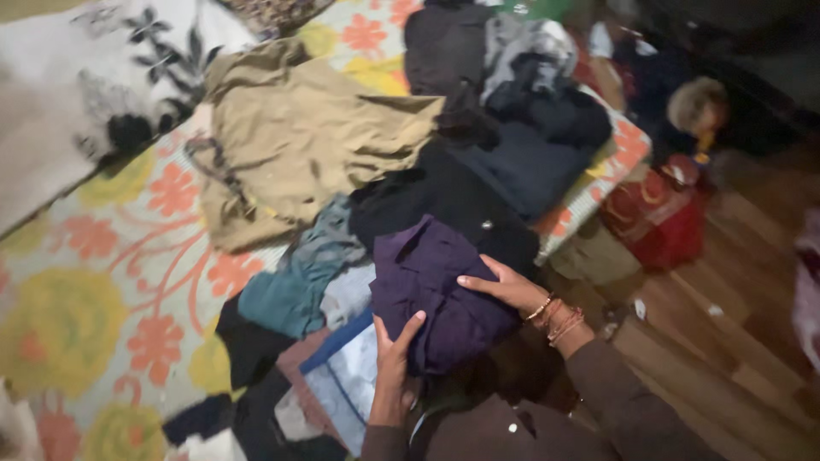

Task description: The person organizes a pile of clothing by picking up items one at a time, such as a blue plaid shirt, a purple garment, and various other shirts and pants, and placing them into sorted stacks on a bed and an adjacent surface.

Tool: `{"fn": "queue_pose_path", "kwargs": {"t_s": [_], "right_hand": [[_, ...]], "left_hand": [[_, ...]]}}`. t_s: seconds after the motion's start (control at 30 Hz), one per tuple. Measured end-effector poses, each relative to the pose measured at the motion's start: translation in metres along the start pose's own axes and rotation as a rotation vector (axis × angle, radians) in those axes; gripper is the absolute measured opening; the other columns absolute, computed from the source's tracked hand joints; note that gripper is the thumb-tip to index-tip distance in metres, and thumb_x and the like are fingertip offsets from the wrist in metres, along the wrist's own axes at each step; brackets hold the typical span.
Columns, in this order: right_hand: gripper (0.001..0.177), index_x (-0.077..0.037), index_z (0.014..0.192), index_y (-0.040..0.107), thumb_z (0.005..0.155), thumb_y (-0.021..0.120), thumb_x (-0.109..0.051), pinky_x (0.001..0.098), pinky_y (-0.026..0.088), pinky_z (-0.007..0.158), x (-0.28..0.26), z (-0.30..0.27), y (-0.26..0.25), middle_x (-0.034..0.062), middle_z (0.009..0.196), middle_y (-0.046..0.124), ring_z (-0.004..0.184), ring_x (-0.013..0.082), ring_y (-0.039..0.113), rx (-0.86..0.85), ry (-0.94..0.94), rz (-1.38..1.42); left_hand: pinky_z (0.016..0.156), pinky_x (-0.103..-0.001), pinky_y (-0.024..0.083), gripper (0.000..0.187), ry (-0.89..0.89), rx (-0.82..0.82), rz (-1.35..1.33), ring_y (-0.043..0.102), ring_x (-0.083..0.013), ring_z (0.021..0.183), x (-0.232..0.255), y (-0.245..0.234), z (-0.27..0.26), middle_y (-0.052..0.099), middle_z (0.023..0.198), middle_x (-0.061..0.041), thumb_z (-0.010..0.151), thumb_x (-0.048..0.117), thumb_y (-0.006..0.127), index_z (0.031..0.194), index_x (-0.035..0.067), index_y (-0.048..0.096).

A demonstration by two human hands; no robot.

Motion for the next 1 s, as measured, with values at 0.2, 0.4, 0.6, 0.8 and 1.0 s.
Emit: {"fn": "queue_pose_path", "kwargs": {"t_s": [0.2,0.4,0.6,0.8,1.0], "right_hand": [[0.068,-0.001,0.146,0.054,0.089,0.075,-0.031,0.0280,0.049,0.104,0.000,-0.022,-0.036,0.0065,0.136,0.066,0.121,0.0139,0.062,0.145,-0.053,0.062],[0.062,-0.004,0.145,0.055,0.090,0.072,-0.029,0.0294,0.050,0.101,0.015,-0.056,-0.050,0.0046,0.133,0.067,0.118,0.0129,0.062,0.288,-0.064,0.236],[0.060,-0.005,0.144,0.057,0.091,0.072,-0.029,0.0274,0.048,0.103,0.039,-0.072,-0.086,0.0012,0.133,0.067,0.119,0.0102,0.061,0.376,-0.092,0.370],[0.061,-0.005,0.142,0.059,0.089,0.075,-0.031,0.0269,0.050,0.100,0.050,-0.080,-0.156,0.0011,0.129,0.069,0.116,0.0105,0.063,0.562,-0.045,0.289],[0.064,-0.009,0.143,0.058,0.087,0.075,-0.034,0.0278,0.050,0.099,0.032,-0.091,-0.238,0.0001,0.129,0.070,0.116,0.0109,0.063,0.613,0.009,0.334]], "left_hand": [[0.098,-0.044,0.056,0.090,-0.129,-0.109,0.128,0.061,-0.0319,0.125,-0.007,0.031,0.031,0.054,0.144,-0.015,0.078,0.008,0.075,0.156,0.019,0.030],[0.101,-0.043,0.054,0.096,-0.235,-0.200,0.279,0.059,-0.0315,0.127,-0.024,0.048,0.052,0.052,0.147,-0.015,0.078,0.012,0.077,0.159,0.017,0.026],[0.101,-0.042,0.054,0.097,-0.323,-0.278,0.360,0.059,-0.0315,0.128,-0.051,0.083,0.066,0.052,0.148,-0.016,0.078,0.014,0.078,0.159,0.015,0.023],[0.102,-0.042,0.053,0.096,-0.374,-0.331,0.424,0.059,-0.0315,0.129,-0.082,0.151,0.083,0.053,0.147,-0.016,0.080,0.015,0.076,0.159,0.016,0.021],[0.101,-0.043,0.053,0.091,-0.395,-0.375,0.393,0.060,-0.0324,0.128,-0.121,0.234,0.094,0.056,0.145,-0.016,0.079,0.014,0.075,0.157,0.017,0.028]]}}
Point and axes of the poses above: each hand's wrist, its own z-axis towards the middle knuckle, its own y-axis out of the palm, x = y × z, the point moved 3 cm from there along z, towards the middle knuckle
